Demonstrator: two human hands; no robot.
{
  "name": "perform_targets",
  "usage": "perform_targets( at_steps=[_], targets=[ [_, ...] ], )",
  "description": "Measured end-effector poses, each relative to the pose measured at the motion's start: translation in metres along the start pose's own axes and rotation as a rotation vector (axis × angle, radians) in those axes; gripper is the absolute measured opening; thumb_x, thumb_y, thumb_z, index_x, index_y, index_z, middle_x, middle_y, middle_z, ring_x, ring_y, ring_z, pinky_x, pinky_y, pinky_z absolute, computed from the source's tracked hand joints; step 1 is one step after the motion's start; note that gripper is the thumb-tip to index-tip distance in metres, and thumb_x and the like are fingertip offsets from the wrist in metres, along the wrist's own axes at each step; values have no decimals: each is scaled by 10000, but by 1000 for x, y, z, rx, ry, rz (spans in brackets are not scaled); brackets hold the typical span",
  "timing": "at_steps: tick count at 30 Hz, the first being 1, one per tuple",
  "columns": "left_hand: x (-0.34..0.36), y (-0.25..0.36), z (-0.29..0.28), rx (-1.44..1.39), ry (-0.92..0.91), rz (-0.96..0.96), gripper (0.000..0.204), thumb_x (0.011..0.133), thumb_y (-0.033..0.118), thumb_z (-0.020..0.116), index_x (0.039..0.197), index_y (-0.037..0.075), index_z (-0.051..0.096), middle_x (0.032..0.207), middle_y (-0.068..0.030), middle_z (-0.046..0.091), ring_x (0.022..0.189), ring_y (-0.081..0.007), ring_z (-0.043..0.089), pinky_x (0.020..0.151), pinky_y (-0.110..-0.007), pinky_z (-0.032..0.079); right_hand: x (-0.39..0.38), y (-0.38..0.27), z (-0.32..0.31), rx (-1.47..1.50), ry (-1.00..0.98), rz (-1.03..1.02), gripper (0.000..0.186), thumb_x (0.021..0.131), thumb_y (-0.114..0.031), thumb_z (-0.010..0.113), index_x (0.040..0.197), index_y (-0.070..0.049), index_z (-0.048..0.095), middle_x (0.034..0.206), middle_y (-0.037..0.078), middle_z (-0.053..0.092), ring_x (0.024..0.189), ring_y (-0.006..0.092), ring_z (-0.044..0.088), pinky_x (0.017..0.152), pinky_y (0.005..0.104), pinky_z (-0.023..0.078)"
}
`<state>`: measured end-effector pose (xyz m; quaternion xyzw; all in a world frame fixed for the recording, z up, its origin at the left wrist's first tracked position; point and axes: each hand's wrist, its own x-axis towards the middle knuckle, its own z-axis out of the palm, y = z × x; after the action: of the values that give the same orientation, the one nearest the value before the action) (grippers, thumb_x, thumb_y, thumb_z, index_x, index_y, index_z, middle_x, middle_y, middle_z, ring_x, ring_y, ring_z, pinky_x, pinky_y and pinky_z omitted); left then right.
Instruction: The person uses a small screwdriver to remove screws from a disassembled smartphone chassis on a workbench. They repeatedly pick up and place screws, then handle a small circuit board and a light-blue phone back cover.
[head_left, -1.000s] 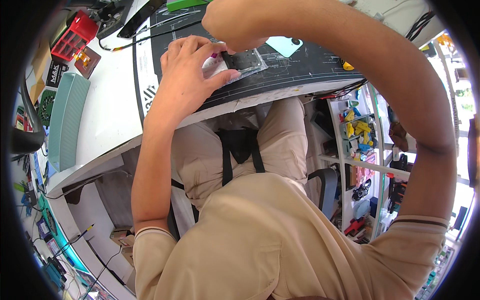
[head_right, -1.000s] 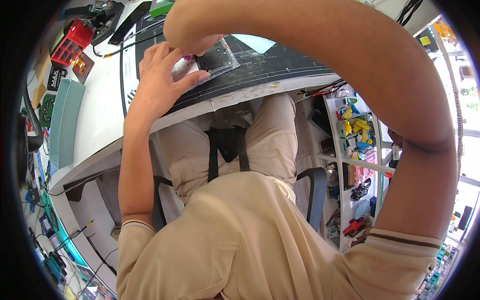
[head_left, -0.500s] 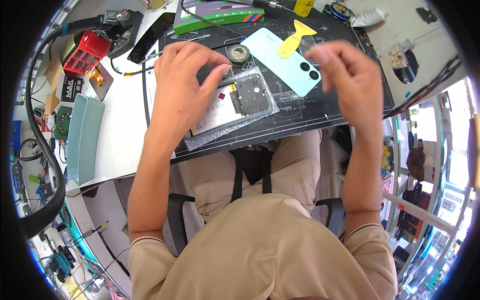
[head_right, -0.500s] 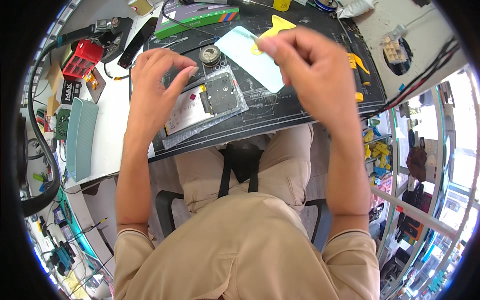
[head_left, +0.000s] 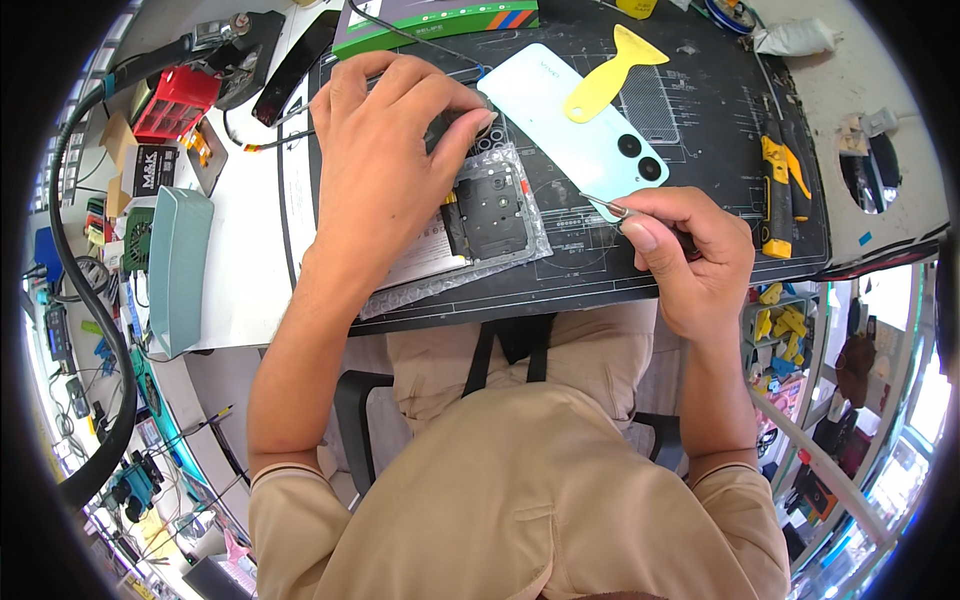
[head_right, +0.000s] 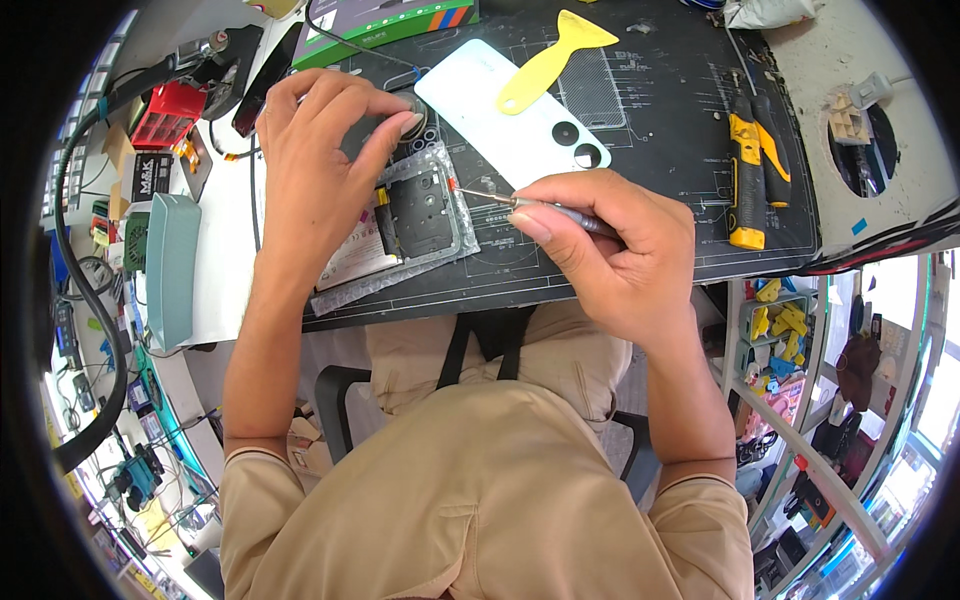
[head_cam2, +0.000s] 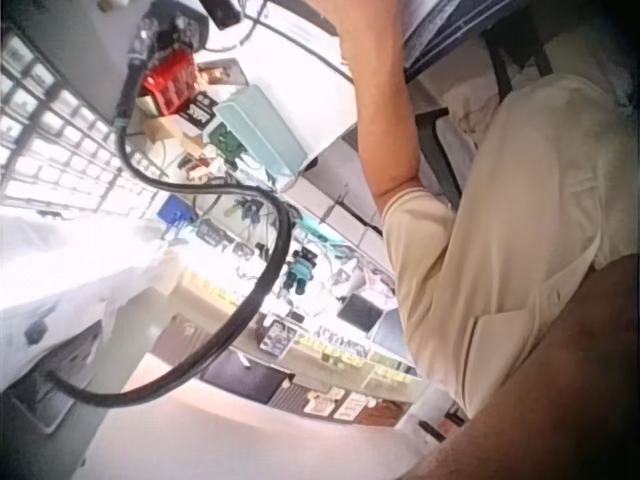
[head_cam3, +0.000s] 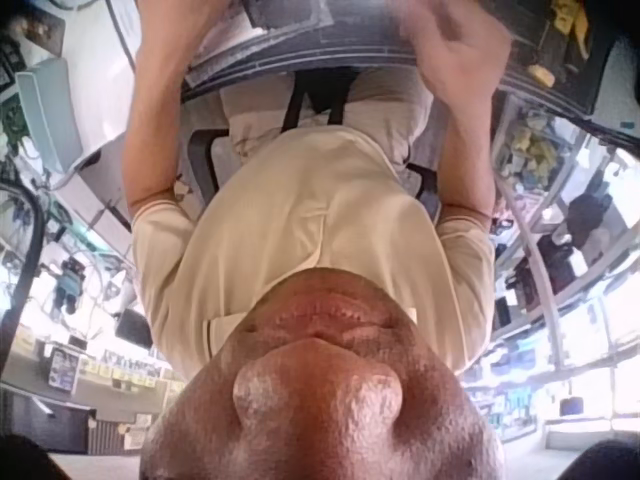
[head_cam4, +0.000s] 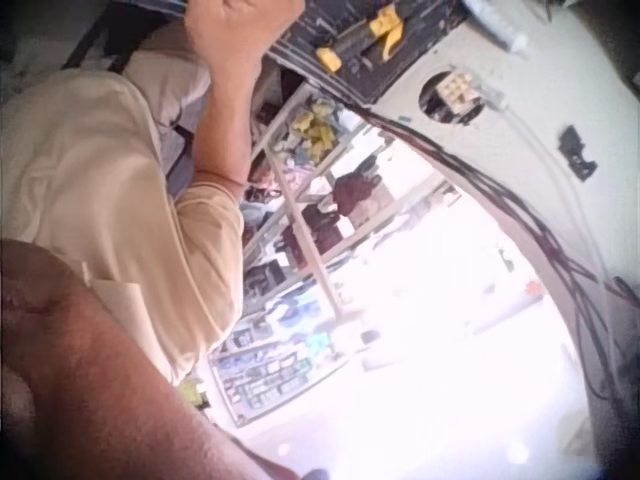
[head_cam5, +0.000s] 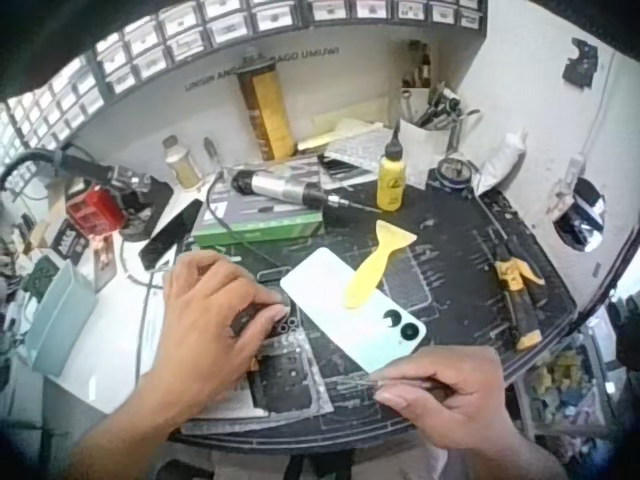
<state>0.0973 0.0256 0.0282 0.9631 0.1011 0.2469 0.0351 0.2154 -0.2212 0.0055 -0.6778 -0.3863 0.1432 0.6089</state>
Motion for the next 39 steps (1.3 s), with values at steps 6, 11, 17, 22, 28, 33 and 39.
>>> perform_targets(
  at_steps=[6,11,17,22,28,33,39],
  targets=[
    [3,1,-6,-50,3,49,145,992,223,715,1023,83,702,1086,-31,690,1143,-259,560,1027,-433,376,-1,2,1,32,13,-14,155,952,-112,830,1058,-9,784,831,17,747,690,6,567,580,175,397],
    [-10,-2,-32,-634,-128,-187,253,1100,260,549,1028,27,618,1100,-79,640,1007,-201,576,958,-343,417,1,2,4,93,39,19,171,982,-101,793,1126,-14,760,816,-21,718,673,-17,504,579,166,348],
    [-28,0,-36,-717,85,49,170,1067,186,661,1043,17,664,1022,-56,641,1001,-194,605,936,-293,458,0,-17,14,101,-1,-27,207,1003,-68,767,1193,2,724,1023,18,751,891,11,626,759,160,471],
    [-24,13,-42,-825,138,39,173,1032,117,710,1150,-9,710,1118,-89,701,1088,-194,644,998,-304,470,12,-43,10,-62,-39,-162,252,979,-64,790,1221,-1,751,1061,25,725,932,58,627,816,180,465],
    [-18,30,-37,-1149,227,-63,170,1031,121,724,1137,-11,705,1062,-78,709,1012,-127,642,926,-270,495,22,-71,-2,-367,-59,-368,249,963,-28,790,1210,-6,781,1039,5,724,912,55,640,792,173,466],
    [-21,39,-41,-1560,201,-159,173,1050,125,711,1164,-4,693,1064,-77,738,964,-99,674,884,-236,529,19,-89,13,-319,49,-320,208,985,-129,781,1133,17,781,953,72,718,837,77,652,718,207,480],
    [-21,38,-33,-1693,222,-134,175,1061,141,702,1163,-1,686,1059,-77,756,937,-90,692,858,-225,544,15,-110,18,-317,55,-181,215,955,-89,801,1124,39,768,976,91,720,835,99,669,721,221,504]
  ],
)
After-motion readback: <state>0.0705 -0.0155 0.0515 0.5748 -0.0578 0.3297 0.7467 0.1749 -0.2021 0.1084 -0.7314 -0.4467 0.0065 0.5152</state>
